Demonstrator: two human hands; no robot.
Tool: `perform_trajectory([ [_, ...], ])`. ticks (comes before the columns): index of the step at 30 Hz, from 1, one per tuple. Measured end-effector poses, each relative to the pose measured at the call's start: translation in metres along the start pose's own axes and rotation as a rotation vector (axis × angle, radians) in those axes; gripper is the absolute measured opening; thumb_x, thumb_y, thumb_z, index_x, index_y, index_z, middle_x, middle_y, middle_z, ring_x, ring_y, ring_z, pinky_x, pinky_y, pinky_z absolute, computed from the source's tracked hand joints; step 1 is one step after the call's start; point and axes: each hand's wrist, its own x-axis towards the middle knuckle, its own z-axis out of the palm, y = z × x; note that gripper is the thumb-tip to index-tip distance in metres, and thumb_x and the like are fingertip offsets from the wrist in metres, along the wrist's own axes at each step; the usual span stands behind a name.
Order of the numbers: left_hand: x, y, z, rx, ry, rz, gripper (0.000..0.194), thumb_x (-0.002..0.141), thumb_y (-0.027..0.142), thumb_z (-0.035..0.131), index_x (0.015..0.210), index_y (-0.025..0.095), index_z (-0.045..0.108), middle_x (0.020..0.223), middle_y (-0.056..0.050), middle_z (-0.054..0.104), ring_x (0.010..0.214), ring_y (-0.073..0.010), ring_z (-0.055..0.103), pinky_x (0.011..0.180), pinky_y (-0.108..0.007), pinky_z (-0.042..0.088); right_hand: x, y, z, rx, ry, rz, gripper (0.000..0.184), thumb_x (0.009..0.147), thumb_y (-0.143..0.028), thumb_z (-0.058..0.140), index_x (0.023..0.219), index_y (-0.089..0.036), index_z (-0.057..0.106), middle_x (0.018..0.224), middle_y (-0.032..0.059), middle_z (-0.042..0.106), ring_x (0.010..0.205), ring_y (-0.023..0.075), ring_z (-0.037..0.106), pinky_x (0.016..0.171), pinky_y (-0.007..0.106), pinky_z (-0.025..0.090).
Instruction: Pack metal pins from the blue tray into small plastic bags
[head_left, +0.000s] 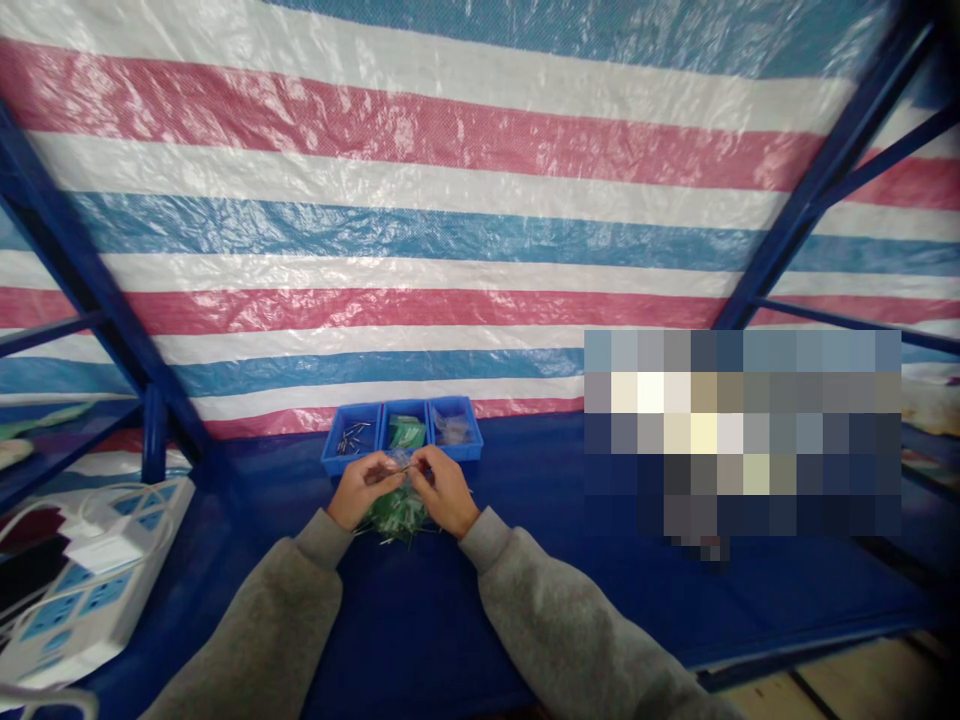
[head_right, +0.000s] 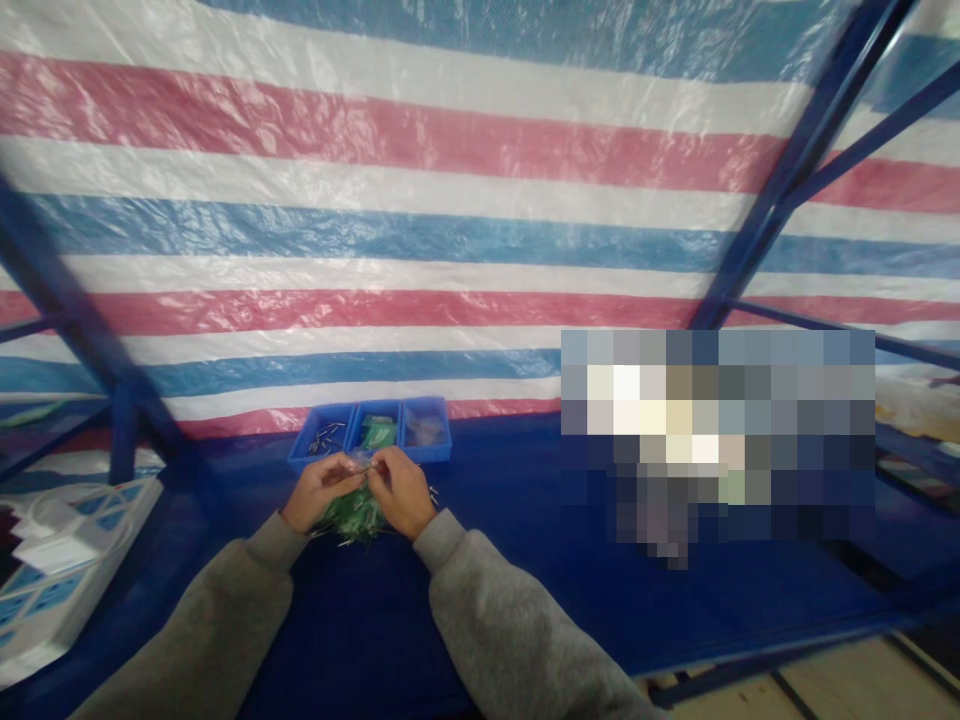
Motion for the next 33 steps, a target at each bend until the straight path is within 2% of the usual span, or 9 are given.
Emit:
perform_trajectory([
  [10,0.000,0.001,-0.001,0.104,-0.028,0.064,0.026,0.069,0.036,0.068,0.077,0.012,0.060,0.071,-0.001,0.060,0.068,-0.0140,0.056,0.066,-0.025,0.045,0.000,-0.005,-0.003,0.008,0.012,-0.033,0.009,0.083,-0.019,0.047,0.082,-0.019,0.056,0.075,0.0009,0.054,0.068,0.0132,0.051,0.063,0.023,0.041],
  [17,0.002,0.002,-0.006,0.089,-0.004,0.042,0.026,0.071,0.037,0.067,0.065,0.013,0.059,0.061,0.000,0.059,0.059,-0.0124,0.054,0.060,-0.024,0.044,0.000,-0.006,-0.004,0.029,0.034,-0.026,0.010,0.085,-0.021,0.048,0.082,-0.019,0.058,0.075,0.0019,0.055,0.069,0.0136,0.052,0.064,0.024,0.043],
  [21,0.003,0.003,-0.008,0.054,-0.010,0.032,0.030,0.075,0.040,0.062,0.064,0.013,0.062,0.058,-0.002,0.060,0.056,-0.0130,0.054,0.056,-0.025,0.044,0.001,-0.007,-0.007,0.060,0.056,-0.037,0.023,0.085,-0.015,0.044,0.101,-0.019,0.059,0.086,0.0047,0.058,0.077,0.0150,0.055,0.065,0.024,0.045],
  [24,0.003,0.001,-0.007,-0.040,-0.024,-0.025,0.032,0.076,0.043,0.060,0.066,0.012,0.062,0.057,-0.002,0.060,0.049,-0.0122,0.053,0.047,-0.024,0.042,0.000,-0.007,-0.009,0.064,0.024,-0.083,0.030,0.084,-0.014,0.045,0.110,-0.022,0.059,0.100,0.0070,0.057,0.081,0.0153,0.056,0.067,0.025,0.047],
  [28,0.001,-0.001,-0.007,-0.106,-0.025,-0.139,0.037,0.077,0.046,0.057,0.061,0.013,0.058,0.051,-0.001,0.057,0.035,-0.0085,0.045,0.032,-0.020,0.029,-0.002,-0.004,-0.007,0.047,-0.001,-0.115,0.019,0.084,-0.023,0.053,0.099,-0.022,0.065,0.096,0.0068,0.058,0.077,0.0147,0.056,0.069,0.026,0.047],
  [31,0.000,0.001,-0.008,-0.069,0.045,-0.149,0.046,0.081,0.049,0.050,0.052,0.014,0.054,0.041,0.001,0.051,0.030,-0.0073,0.041,0.030,-0.019,0.024,0.000,0.000,-0.003,0.121,0.055,-0.025,0.014,0.083,-0.029,0.056,0.086,-0.020,0.066,0.081,0.0043,0.060,0.071,0.0143,0.056,0.067,0.026,0.047],
  [33,0.000,0.003,-0.008,-0.023,0.135,-0.108,0.047,0.082,0.048,0.048,0.050,0.015,0.052,0.039,0.002,0.049,0.030,-0.0068,0.041,0.030,-0.019,0.024,0.003,0.003,-0.002,0.269,0.131,0.120,0.017,0.081,-0.034,0.058,0.080,-0.018,0.064,0.069,0.0018,0.060,0.063,0.0134,0.056,0.059,0.025,0.047],
])
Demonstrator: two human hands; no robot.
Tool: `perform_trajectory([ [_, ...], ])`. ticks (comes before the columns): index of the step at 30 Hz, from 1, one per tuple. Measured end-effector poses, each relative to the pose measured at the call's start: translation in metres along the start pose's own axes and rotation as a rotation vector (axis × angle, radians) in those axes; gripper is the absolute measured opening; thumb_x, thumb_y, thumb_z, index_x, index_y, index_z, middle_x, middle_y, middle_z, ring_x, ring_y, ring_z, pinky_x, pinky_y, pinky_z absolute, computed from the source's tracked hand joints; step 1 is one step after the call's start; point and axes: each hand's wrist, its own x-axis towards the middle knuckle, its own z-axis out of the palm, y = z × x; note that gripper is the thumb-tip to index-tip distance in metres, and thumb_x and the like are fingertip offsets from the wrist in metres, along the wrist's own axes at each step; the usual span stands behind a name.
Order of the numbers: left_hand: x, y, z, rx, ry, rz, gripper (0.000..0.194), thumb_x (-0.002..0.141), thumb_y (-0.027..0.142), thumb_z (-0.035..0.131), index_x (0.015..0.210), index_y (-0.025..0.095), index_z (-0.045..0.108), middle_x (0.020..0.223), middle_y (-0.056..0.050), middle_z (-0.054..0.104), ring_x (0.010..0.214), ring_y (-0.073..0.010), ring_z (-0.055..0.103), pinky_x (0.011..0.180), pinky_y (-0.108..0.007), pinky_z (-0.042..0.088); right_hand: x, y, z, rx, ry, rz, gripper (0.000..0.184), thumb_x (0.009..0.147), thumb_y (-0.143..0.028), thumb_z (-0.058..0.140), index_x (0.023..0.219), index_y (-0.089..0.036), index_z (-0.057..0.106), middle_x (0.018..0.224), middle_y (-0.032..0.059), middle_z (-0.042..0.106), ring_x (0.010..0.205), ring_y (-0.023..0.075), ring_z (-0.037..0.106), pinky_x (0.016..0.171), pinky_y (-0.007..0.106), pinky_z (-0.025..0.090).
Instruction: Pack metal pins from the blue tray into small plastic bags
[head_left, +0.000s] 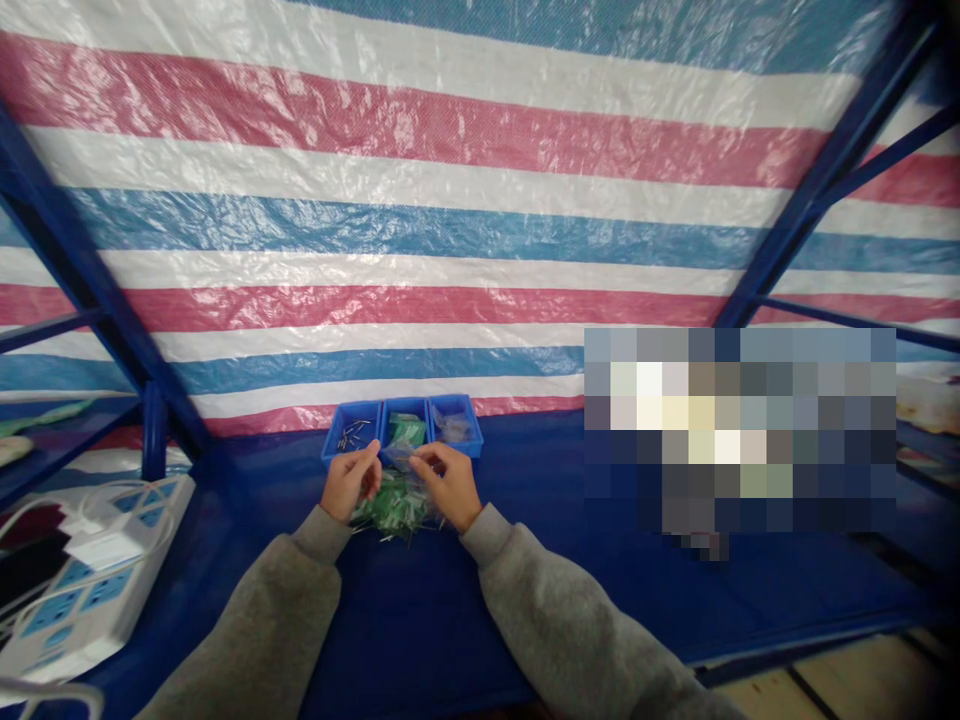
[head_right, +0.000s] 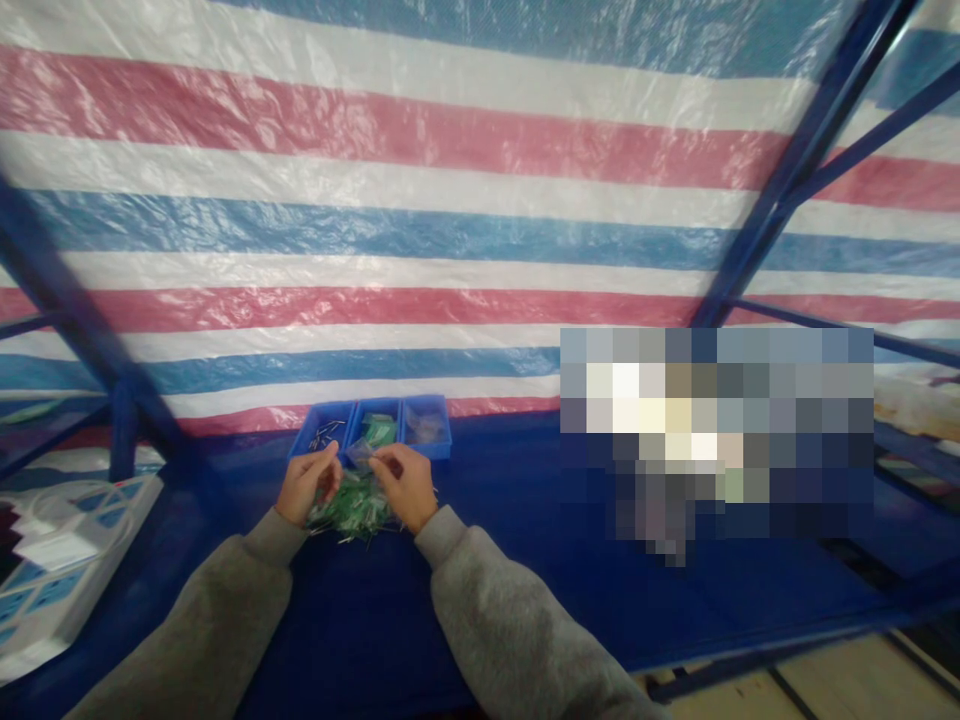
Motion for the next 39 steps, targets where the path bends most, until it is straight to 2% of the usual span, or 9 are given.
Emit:
perform_trajectory([
  [3,-0.001,0.003,0.000,0.071,0.091,0.097,0.043,0.081,0.045,0.052,0.050,0.016,0.051,0.040,0.003,0.048,0.032,-0.0063,0.041,0.033,-0.019,0.028,0.008,0.007,-0.003,0.337,0.124,0.269,0.026,0.075,-0.041,0.061,0.078,-0.016,0.060,0.054,-0.0028,0.055,0.044,0.0102,0.050,0.041,0.022,0.041],
  [8,-0.003,0.003,0.001,0.205,0.091,0.179,0.040,0.080,0.042,0.055,0.049,0.017,0.050,0.038,0.004,0.047,0.034,-0.0072,0.041,0.038,-0.020,0.032,0.019,0.017,-0.014,0.636,0.364,0.506,0.029,0.064,-0.037,0.071,0.076,-0.014,0.059,0.064,0.0018,0.064,0.047,0.0114,0.058,0.042,0.022,0.047],
  [15,-0.003,0.002,0.002,0.305,0.095,0.227,0.041,0.081,0.040,0.051,0.048,0.017,0.050,0.040,0.003,0.048,0.037,-0.0079,0.044,0.041,-0.020,0.035,0.026,0.027,-0.022,0.652,0.368,0.532,0.036,0.066,-0.031,0.072,0.095,-0.013,0.059,0.092,0.0094,0.068,0.069,0.0186,0.067,0.062,0.031,0.056],
  [19,-0.006,0.003,-0.003,0.538,0.121,0.376,0.035,0.083,0.039,0.050,0.057,0.016,0.056,0.052,0.000,0.056,0.048,-0.0104,0.052,0.052,-0.021,0.043,0.021,0.026,-0.035,0.223,0.190,0.375,0.029,0.074,-0.035,0.062,0.094,-0.014,0.063,0.093,0.0085,0.068,0.074,0.0189,0.066,0.068,0.034,0.055],
  [24,-0.024,-0.012,-0.021,0.842,0.033,0.550,0.026,0.083,0.039,0.050,0.094,0.019,0.063,0.099,-0.007,0.063,0.097,-0.0207,0.057,0.090,-0.034,0.043,-0.016,0.019,-0.060,-0.394,-0.174,0.047,0.031,0.084,-0.036,0.051,0.105,-0.018,0.063,0.104,0.0086,0.064,0.100,0.0211,0.058,0.091,0.037,0.045],
  [27,-0.037,-0.030,-0.030,1.010,0.085,0.478,0.052,0.076,0.051,0.056,0.119,0.021,0.053,0.120,-0.011,0.053,0.111,-0.0273,0.050,0.095,-0.042,0.039,-0.038,0.018,-0.063,-0.641,-0.379,-0.010,0.063,0.078,-0.051,0.057,0.130,-0.016,0.046,0.132,0.0147,0.045,0.122,0.0271,0.041,0.101,0.042,0.034],
  [29,-0.042,-0.042,-0.031,1.092,0.023,0.436,0.075,0.070,0.059,0.058,0.133,0.022,0.039,0.132,-0.013,0.044,0.118,-0.0305,0.044,0.097,-0.045,0.038,-0.046,0.019,-0.058,-0.744,-0.480,-0.014,0.087,0.071,-0.062,0.058,0.139,-0.014,0.032,0.143,0.0176,0.029,0.131,0.0315,0.027,0.105,0.046,0.027],
  [32,-0.043,-0.055,-0.026,1.163,-0.098,0.413,0.089,0.069,0.064,0.055,0.141,0.024,0.023,0.141,-0.014,0.033,0.126,-0.0325,0.036,0.100,-0.048,0.033,-0.047,0.019,-0.047,-0.826,-0.571,-0.036,0.096,0.072,-0.066,0.052,0.144,-0.014,0.016,0.149,0.0162,0.014,0.136,0.0314,0.013,0.108,0.047,0.019],
  [39,-0.037,-0.060,-0.011,1.218,-0.194,0.415,0.080,0.079,0.061,0.045,0.143,0.023,0.017,0.147,-0.014,0.023,0.133,-0.0315,0.025,0.105,-0.049,0.028,-0.045,0.019,-0.031,-0.877,-0.608,-0.034,0.089,0.080,-0.067,0.038,0.144,-0.010,0.013,0.149,0.0170,0.008,0.137,0.0311,0.007,0.109,0.047,0.015],
])
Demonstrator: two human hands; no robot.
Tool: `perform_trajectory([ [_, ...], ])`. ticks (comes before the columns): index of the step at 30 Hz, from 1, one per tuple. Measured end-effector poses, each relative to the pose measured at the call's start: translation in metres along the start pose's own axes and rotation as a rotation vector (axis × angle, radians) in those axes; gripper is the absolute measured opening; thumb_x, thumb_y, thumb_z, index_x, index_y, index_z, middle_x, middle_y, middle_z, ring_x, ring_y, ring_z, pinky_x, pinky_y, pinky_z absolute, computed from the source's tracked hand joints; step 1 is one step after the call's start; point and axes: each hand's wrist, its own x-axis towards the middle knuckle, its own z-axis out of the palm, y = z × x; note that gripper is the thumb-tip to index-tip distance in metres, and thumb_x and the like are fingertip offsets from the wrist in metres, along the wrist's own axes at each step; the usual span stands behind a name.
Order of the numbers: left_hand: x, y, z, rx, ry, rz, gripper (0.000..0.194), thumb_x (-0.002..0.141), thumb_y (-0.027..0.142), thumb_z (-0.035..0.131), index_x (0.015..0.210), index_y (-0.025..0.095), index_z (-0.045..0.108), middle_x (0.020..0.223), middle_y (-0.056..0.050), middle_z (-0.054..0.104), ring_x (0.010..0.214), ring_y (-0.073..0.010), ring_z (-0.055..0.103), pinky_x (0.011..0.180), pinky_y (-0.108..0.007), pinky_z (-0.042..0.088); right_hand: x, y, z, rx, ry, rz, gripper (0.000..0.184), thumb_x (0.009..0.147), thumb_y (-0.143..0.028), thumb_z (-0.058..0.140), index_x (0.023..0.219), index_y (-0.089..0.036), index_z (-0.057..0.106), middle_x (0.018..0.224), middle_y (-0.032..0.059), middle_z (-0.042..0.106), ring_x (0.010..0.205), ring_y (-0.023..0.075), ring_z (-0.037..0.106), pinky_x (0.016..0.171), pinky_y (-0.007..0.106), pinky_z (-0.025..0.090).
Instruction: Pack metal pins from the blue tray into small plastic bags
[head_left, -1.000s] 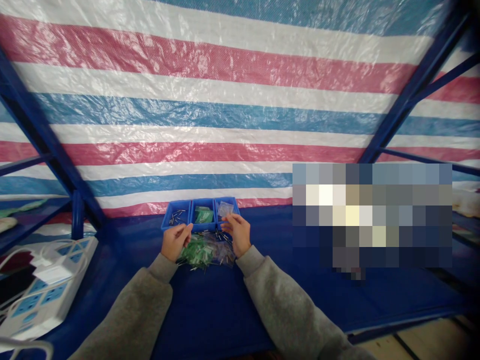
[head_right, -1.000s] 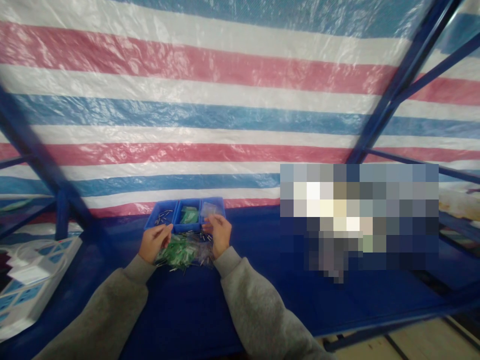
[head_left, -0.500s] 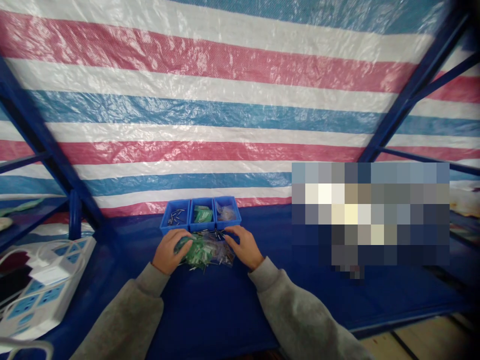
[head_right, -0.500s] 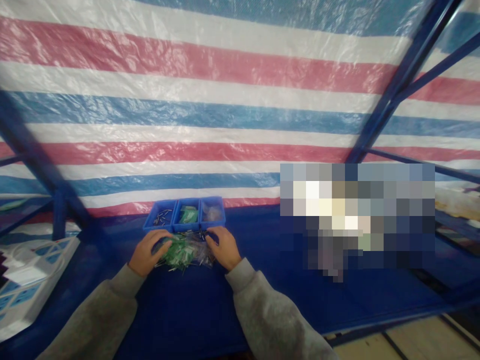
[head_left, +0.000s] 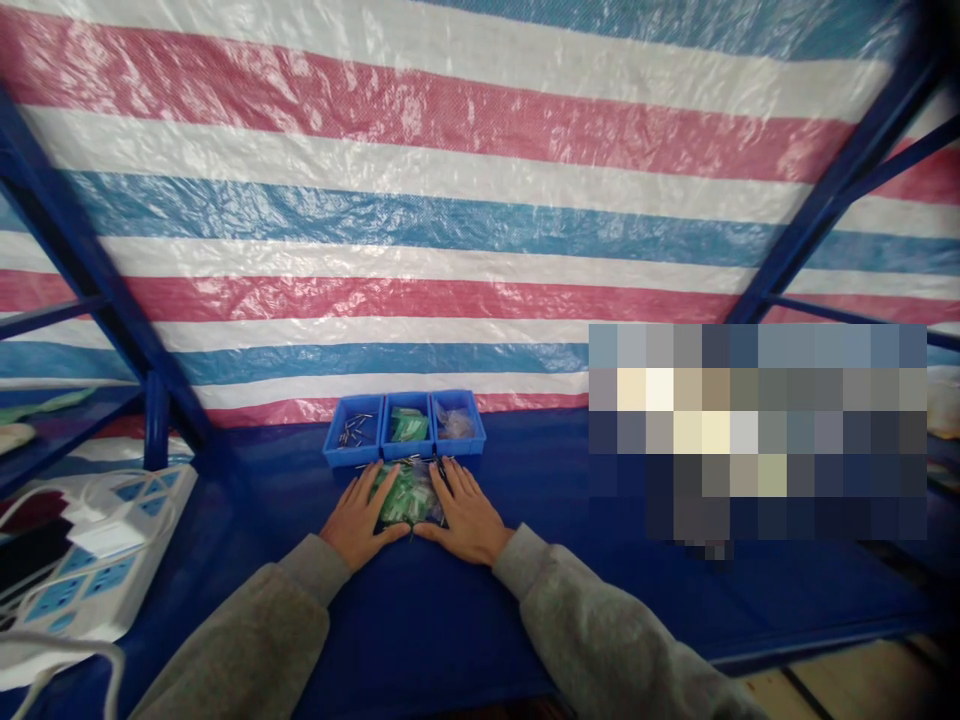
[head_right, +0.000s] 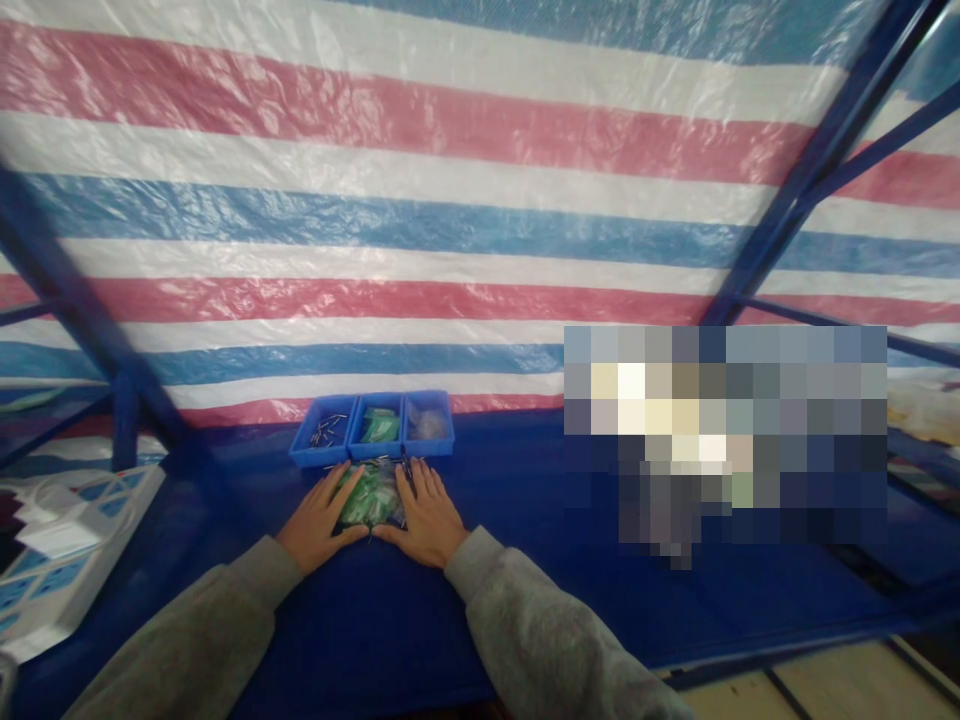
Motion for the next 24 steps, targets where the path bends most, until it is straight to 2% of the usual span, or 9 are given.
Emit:
perform_trajectory([
  [13,0.003,-0.005,0.008,-0.017,0.023,0.026,0.066,0.085,0.053,0.040,0.141,0.021,0.024,0.144,-0.013,0.030,0.132,-0.0275,0.029,0.106,-0.043,0.031,0.009,-0.013,0.010,0.008,0.076,-0.015,0.078,0.088,-0.060,0.026,0.141,-0.003,0.022,0.146,0.0212,0.019,0.136,0.0300,0.014,0.108,0.046,0.020],
  [24,0.005,-0.008,0.010,-0.083,0.000,-0.015,0.060,0.088,0.047,0.040,0.141,0.026,0.023,0.145,-0.008,0.030,0.132,-0.0238,0.029,0.107,-0.039,0.030,0.010,-0.014,0.009,0.020,0.085,-0.012,0.073,0.090,-0.055,0.030,0.141,-0.004,0.023,0.146,0.0196,0.020,0.136,0.0277,0.016,0.109,0.043,0.021],
])
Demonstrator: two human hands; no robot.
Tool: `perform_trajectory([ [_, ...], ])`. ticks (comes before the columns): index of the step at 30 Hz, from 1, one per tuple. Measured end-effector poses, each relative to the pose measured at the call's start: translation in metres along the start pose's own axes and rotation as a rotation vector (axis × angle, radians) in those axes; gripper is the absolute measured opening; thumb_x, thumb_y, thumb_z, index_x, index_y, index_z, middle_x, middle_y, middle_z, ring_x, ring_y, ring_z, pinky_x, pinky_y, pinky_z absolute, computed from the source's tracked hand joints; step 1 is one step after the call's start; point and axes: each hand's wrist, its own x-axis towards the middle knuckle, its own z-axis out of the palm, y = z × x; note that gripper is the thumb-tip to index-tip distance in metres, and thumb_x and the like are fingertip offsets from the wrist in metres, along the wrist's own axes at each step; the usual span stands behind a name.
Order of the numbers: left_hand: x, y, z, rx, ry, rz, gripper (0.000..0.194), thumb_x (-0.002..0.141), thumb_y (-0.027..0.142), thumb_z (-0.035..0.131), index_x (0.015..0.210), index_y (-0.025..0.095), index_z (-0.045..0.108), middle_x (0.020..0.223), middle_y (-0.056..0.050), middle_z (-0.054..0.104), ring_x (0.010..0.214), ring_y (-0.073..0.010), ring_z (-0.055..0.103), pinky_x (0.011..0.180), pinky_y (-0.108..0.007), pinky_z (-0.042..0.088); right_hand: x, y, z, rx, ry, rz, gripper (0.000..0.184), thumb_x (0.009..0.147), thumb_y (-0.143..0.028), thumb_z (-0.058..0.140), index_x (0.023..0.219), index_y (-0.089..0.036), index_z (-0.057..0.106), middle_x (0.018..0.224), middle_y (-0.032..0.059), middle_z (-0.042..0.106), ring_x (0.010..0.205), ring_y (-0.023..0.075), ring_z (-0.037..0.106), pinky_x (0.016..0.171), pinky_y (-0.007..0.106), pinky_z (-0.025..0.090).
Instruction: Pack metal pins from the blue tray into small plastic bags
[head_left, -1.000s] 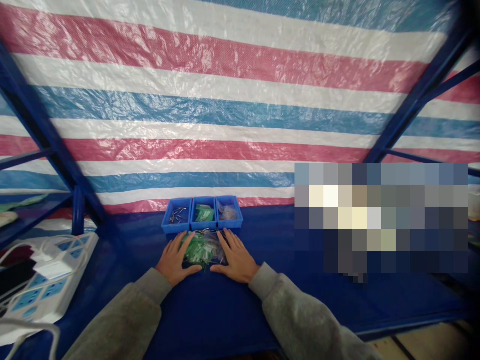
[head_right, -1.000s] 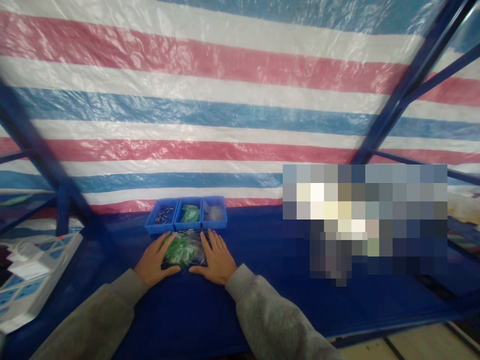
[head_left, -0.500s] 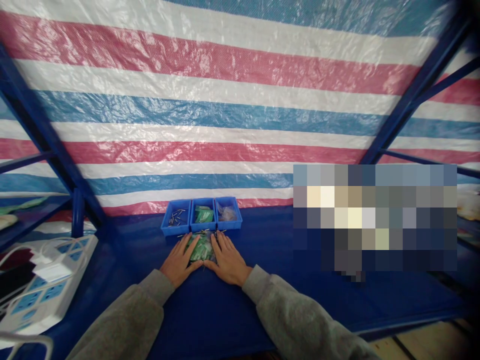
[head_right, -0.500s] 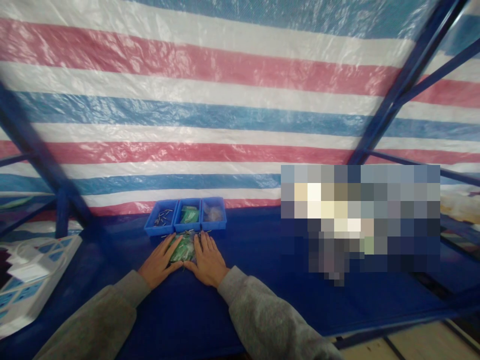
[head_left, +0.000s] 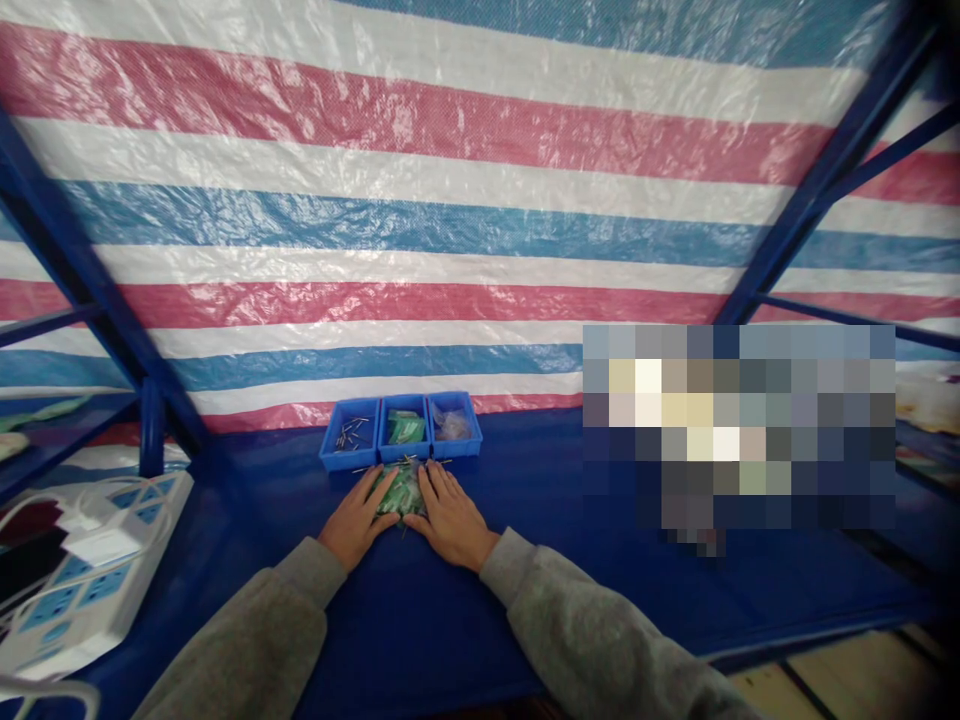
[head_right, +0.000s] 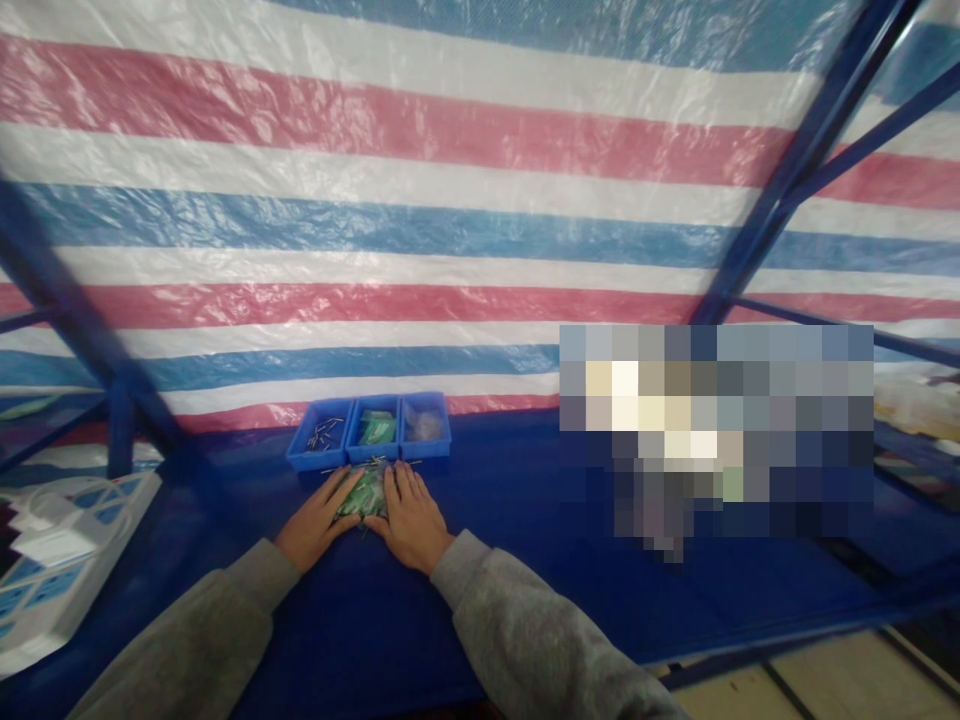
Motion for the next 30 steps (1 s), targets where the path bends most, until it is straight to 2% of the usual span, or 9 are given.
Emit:
perform_trajectory([
  [7,-0.001,0.003,-0.006,-0.003,0.023,0.025,0.060,0.087,0.048,0.040,0.141,0.025,0.025,0.144,-0.009,0.031,0.131,-0.0244,0.031,0.106,-0.039,0.032,-0.001,-0.002,-0.003,0.002,-0.006,0.005,0.076,0.088,-0.057,0.032,0.142,-0.004,0.021,0.147,0.0191,0.019,0.136,0.0278,0.016,0.110,0.042,0.020],
  [12,-0.001,0.012,-0.016,0.044,0.077,-0.005,0.062,0.084,0.052,0.044,0.138,0.024,0.033,0.139,-0.010,0.039,0.128,-0.0278,0.035,0.104,-0.045,0.032,-0.002,-0.002,-0.004,0.029,-0.008,0.016,0.078,0.087,-0.059,0.032,0.142,-0.004,0.022,0.147,0.0178,0.018,0.136,0.0284,0.014,0.110,0.043,0.019],
  [14,0.004,0.023,-0.028,0.063,0.176,-0.073,0.055,0.085,0.050,0.044,0.132,0.022,0.042,0.135,-0.011,0.044,0.125,-0.0282,0.039,0.102,-0.046,0.032,-0.002,-0.002,-0.005,0.050,-0.005,0.035,0.079,0.087,-0.060,0.033,0.141,-0.004,0.022,0.147,0.0179,0.018,0.136,0.0284,0.016,0.109,0.042,0.020],
  [16,0.014,0.036,-0.042,0.036,0.304,-0.108,0.041,0.088,0.043,0.041,0.122,0.022,0.052,0.125,-0.009,0.053,0.118,-0.0247,0.046,0.098,-0.041,0.037,0.000,-0.003,-0.009,0.066,0.018,0.077,0.078,0.087,-0.060,0.033,0.140,-0.004,0.026,0.146,0.0184,0.021,0.134,0.0281,0.021,0.108,0.041,0.024],
  [18,0.027,0.048,-0.056,-0.012,0.414,-0.098,0.032,0.090,0.037,0.040,0.109,0.020,0.059,0.110,-0.008,0.062,0.106,-0.0225,0.053,0.093,-0.038,0.039,0.004,-0.003,-0.016,0.066,0.071,0.126,0.070,0.088,-0.057,0.032,0.137,-0.007,0.034,0.142,0.0179,0.031,0.130,0.0268,0.031,0.105,0.039,0.028],
  [21,0.052,0.056,-0.067,-0.081,0.504,-0.081,0.027,0.089,0.031,0.041,0.097,0.017,0.062,0.094,-0.007,0.067,0.091,-0.0195,0.059,0.087,-0.033,0.042,0.017,0.000,-0.032,0.020,0.134,0.206,0.045,0.094,-0.042,0.028,0.120,-0.016,0.053,0.122,0.0121,0.054,0.112,0.0210,0.051,0.095,0.034,0.038],
  [24,0.071,0.050,-0.066,-0.122,0.459,-0.065,0.025,0.088,0.030,0.042,0.090,0.017,0.064,0.088,-0.005,0.068,0.080,-0.0169,0.061,0.078,-0.028,0.044,0.033,0.008,-0.046,-0.098,0.004,0.326,0.033,0.090,-0.038,0.040,0.100,-0.015,0.061,0.099,0.0114,0.064,0.092,0.0224,0.061,0.080,0.033,0.046],
  [27,0.078,0.039,-0.059,-0.118,0.414,-0.091,0.025,0.087,0.030,0.042,0.087,0.018,0.064,0.078,-0.002,0.068,0.070,-0.0151,0.061,0.069,-0.025,0.044,0.042,0.014,-0.050,-0.175,-0.137,0.361,0.030,0.083,-0.039,0.053,0.096,-0.014,0.063,0.096,0.0139,0.065,0.091,0.0257,0.062,0.075,0.034,0.046],
  [30,0.075,0.033,-0.055,-0.117,0.392,-0.100,0.025,0.087,0.031,0.043,0.086,0.019,0.065,0.074,-0.002,0.069,0.065,-0.0143,0.061,0.063,-0.024,0.042,0.045,0.015,-0.047,-0.182,-0.148,0.387,0.027,0.082,-0.035,0.053,0.097,-0.014,0.063,0.097,0.0148,0.064,0.092,0.0259,0.062,0.074,0.033,0.047],
])
